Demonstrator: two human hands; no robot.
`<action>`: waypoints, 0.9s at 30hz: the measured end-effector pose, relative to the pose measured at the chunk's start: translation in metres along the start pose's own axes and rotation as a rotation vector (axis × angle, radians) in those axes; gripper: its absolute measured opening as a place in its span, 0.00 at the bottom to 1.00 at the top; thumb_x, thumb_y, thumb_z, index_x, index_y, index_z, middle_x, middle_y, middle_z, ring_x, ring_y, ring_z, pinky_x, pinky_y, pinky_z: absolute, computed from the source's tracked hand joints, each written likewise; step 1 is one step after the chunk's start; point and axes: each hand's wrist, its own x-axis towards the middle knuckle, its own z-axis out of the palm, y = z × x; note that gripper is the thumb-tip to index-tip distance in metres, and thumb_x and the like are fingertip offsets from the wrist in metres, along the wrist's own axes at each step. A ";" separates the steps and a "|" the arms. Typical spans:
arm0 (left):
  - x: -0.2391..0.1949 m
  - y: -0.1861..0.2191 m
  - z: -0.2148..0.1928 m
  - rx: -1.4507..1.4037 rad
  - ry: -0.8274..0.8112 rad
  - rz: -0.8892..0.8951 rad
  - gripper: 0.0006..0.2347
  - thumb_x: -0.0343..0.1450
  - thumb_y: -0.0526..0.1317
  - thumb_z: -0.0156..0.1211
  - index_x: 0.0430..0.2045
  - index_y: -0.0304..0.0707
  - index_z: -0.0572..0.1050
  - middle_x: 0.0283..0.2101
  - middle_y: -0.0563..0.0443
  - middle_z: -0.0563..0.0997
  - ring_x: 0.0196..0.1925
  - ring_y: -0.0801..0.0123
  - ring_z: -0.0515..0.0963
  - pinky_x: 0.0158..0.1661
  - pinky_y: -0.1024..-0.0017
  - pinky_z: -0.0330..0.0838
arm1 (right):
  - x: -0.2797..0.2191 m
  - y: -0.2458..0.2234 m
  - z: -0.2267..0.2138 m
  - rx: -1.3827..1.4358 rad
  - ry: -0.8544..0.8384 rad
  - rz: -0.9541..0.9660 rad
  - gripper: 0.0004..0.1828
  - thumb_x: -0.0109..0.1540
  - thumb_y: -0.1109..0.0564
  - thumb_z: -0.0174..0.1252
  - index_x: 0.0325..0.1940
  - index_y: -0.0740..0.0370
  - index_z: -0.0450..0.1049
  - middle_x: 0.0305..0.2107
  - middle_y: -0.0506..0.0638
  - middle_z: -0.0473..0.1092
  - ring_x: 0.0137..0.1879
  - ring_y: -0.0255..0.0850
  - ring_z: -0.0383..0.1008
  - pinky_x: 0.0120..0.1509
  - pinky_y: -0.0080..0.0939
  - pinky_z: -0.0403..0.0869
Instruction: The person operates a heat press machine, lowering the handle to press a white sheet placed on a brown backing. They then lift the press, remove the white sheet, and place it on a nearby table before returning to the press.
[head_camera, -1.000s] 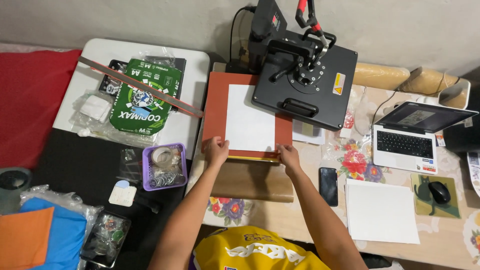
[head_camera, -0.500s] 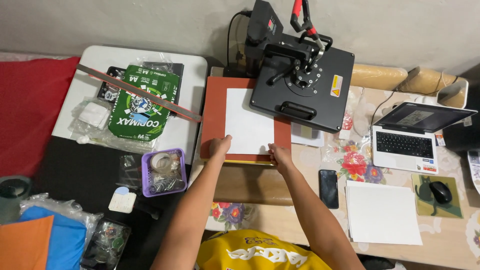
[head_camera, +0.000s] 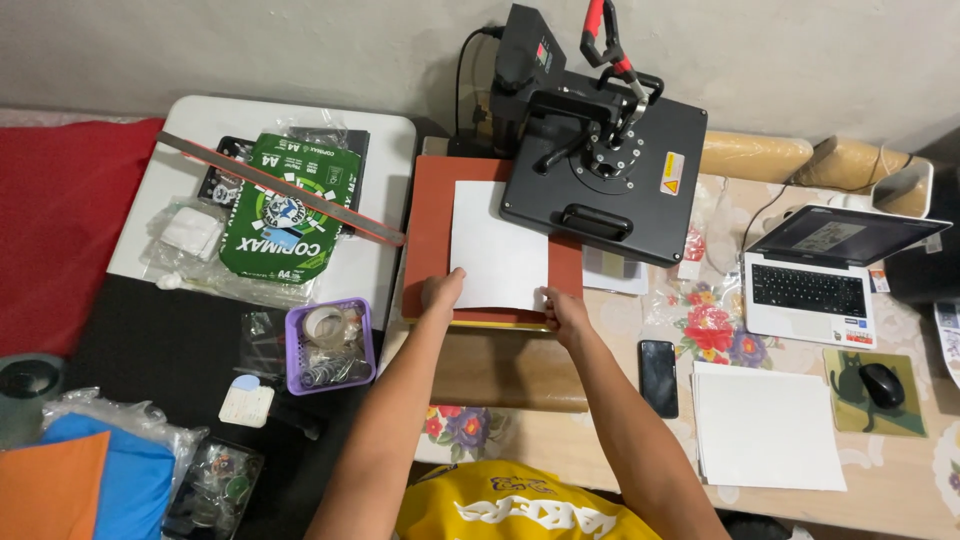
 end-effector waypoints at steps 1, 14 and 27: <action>-0.004 0.001 -0.005 0.000 -0.001 0.001 0.30 0.69 0.56 0.69 0.57 0.26 0.85 0.59 0.32 0.86 0.68 0.45 0.84 0.61 0.51 0.80 | -0.002 0.001 -0.003 0.000 0.001 0.000 0.13 0.68 0.53 0.69 0.45 0.65 0.75 0.27 0.42 0.63 0.28 0.30 0.63 0.27 0.30 0.60; 0.014 -0.087 -0.042 -0.137 -0.022 0.107 0.15 0.63 0.45 0.72 0.41 0.42 0.87 0.36 0.49 0.86 0.41 0.66 0.85 0.40 0.67 0.79 | -0.076 0.031 -0.039 -0.011 -0.167 -0.134 0.32 0.63 0.62 0.72 0.69 0.62 0.68 0.38 0.46 0.68 0.45 0.40 0.76 0.50 0.41 0.77; -0.114 -0.119 -0.117 -0.481 0.031 0.569 0.15 0.70 0.37 0.75 0.51 0.44 0.87 0.42 0.53 0.89 0.44 0.73 0.82 0.47 0.71 0.78 | -0.115 0.014 -0.032 -0.164 -0.445 -0.537 0.27 0.59 0.72 0.74 0.60 0.58 0.77 0.41 0.45 0.74 0.49 0.38 0.77 0.58 0.39 0.77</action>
